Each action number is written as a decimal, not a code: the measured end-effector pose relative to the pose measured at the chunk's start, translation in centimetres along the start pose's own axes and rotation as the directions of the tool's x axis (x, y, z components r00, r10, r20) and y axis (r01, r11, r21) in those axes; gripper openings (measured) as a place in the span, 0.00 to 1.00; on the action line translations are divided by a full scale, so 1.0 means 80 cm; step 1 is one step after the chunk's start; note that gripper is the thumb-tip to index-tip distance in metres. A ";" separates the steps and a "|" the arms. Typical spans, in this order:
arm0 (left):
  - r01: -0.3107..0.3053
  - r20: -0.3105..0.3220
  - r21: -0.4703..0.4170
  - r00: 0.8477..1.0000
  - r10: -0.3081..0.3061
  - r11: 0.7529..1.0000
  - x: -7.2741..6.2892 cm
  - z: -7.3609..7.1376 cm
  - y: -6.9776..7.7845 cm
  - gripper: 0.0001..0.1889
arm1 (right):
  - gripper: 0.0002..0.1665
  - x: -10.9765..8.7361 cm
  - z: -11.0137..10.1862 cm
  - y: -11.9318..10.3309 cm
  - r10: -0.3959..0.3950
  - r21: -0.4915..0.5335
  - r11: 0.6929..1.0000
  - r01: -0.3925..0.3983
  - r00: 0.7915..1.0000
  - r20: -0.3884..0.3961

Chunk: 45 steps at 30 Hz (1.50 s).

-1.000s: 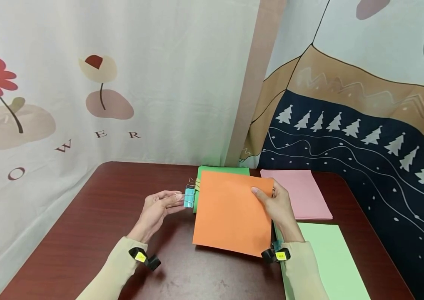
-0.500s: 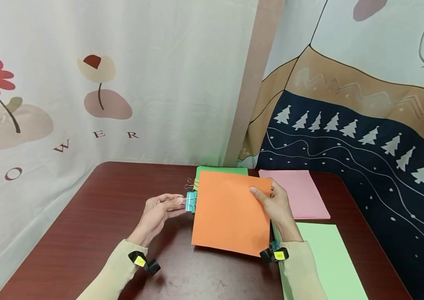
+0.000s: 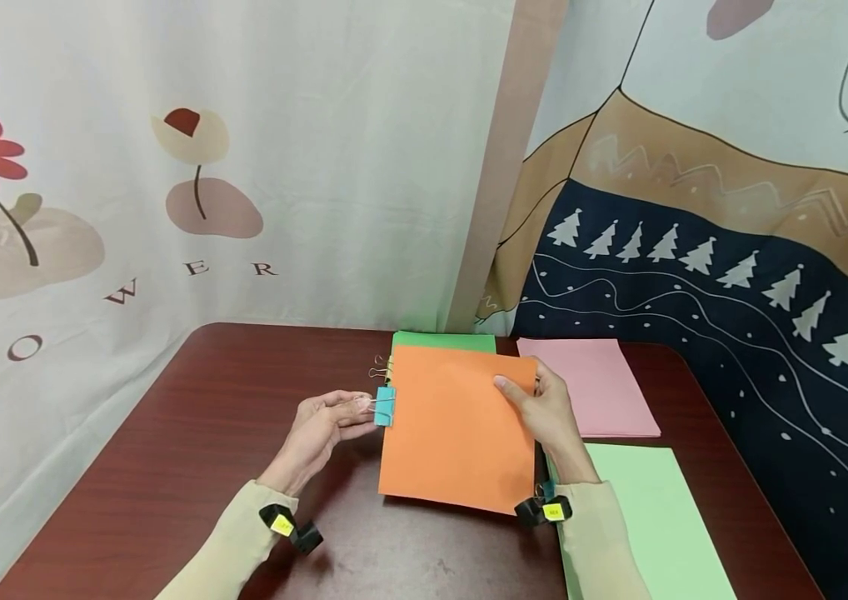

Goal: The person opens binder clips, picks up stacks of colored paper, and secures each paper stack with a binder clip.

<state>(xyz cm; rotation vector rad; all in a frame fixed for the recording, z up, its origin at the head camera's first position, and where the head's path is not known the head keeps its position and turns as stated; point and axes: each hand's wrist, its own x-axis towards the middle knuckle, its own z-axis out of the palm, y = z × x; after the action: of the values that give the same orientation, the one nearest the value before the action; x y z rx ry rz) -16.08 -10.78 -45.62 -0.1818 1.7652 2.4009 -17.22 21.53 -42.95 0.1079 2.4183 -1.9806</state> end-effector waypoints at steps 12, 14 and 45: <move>0.034 0.053 0.004 0.998 -0.034 0.999 0.001 0.000 -0.004 0.19 | 0.27 0.000 0.004 -0.001 0.068 -0.023 0.997 -0.069 0.997 -0.021; 0.041 0.075 0.015 0.996 -0.042 0.999 0.001 -0.001 -0.004 0.22 | 0.27 0.000 0.003 -0.001 0.070 -0.028 0.997 -0.071 0.997 -0.020; 0.074 0.204 0.519 0.957 -0.207 0.852 -0.055 -0.037 -0.009 0.22 | 0.26 -0.024 0.014 0.023 0.036 -0.464 0.885 0.047 0.985 0.167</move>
<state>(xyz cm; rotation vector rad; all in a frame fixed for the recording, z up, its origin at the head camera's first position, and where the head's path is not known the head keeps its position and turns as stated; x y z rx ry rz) -11.64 -13.60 -46.36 0.0582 2.0913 1.6894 -15.19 20.66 -44.84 -0.0742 2.6899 -1.2859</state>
